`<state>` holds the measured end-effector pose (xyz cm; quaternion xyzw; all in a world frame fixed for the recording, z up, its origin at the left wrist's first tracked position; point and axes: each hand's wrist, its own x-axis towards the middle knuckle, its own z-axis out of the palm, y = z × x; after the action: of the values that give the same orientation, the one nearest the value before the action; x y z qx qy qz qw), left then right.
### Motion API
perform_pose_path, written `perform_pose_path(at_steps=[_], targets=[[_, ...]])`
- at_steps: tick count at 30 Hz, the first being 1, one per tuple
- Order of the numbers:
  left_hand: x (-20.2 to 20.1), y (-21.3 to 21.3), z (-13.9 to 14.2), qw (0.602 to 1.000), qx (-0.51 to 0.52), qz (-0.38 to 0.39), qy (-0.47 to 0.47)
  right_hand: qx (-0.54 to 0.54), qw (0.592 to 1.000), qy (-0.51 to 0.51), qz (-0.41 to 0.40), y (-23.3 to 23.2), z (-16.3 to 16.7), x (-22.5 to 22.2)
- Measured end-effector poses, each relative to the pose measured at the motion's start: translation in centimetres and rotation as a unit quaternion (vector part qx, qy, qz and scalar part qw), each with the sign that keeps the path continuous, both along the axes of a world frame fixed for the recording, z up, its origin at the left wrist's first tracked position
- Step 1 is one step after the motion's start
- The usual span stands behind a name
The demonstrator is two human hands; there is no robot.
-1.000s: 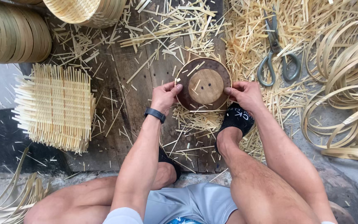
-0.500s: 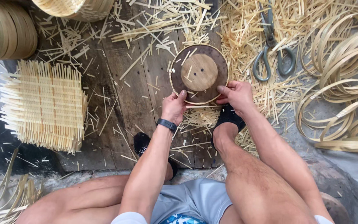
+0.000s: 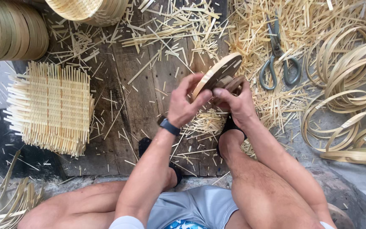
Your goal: The person sits on the floor of a basket workshop and assembles woven bamboo sieves. They trim bamboo strips with scissors, press a woven bamboo disc onto a round wooden mold, bend a thin bamboo rim ring around the disc edge, and set finished sieves onto a stack.
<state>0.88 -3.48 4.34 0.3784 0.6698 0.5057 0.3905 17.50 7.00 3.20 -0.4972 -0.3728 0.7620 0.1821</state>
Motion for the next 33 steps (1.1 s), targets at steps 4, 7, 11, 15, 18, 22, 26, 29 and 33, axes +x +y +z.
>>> perform_pose_path(at_steps=[4,7,11,15,18,22,26,29,33], targets=[[1.5,2.1,-0.8,0.996,-0.027,0.083,0.013,0.041,0.998,-0.035,0.044,0.8,0.4,0.3],[-0.2,1.2,-3.4,0.991,-0.053,0.124,0.009,-0.054,0.989,0.112,0.085,2.3,0.3,2.3],[-3.1,-1.2,-7.5,0.955,-0.147,0.253,-0.043,-0.013,0.979,0.195,0.063,2.9,0.2,4.7],[-4.3,-3.9,-9.8,0.935,-0.247,0.256,-0.005,0.051,0.974,0.213,0.057,3.3,0.4,6.4],[-4.8,-6.1,-9.7,0.919,-0.324,0.206,0.089,0.056,0.977,0.203,0.03,3.4,0.4,7.7],[-6.7,-7.5,-8.3,0.86,-0.15,-0.068,0.482,0.084,0.978,0.193,-0.003,3.2,-0.3,9.0],[-8.3,-7.2,-7.1,0.764,-0.016,-0.354,0.539,0.064,0.983,0.17,-0.014,2.8,-1.1,9.3],[-9.6,-6.1,-6.1,0.752,0.081,-0.449,0.476,0.056,0.984,0.169,-0.011,3.0,-1.2,9.1],[-14.4,-1.7,-3.9,0.666,0.141,-0.33,0.654,0.051,0.983,0.177,0.0,3.5,-0.7,8.4]])
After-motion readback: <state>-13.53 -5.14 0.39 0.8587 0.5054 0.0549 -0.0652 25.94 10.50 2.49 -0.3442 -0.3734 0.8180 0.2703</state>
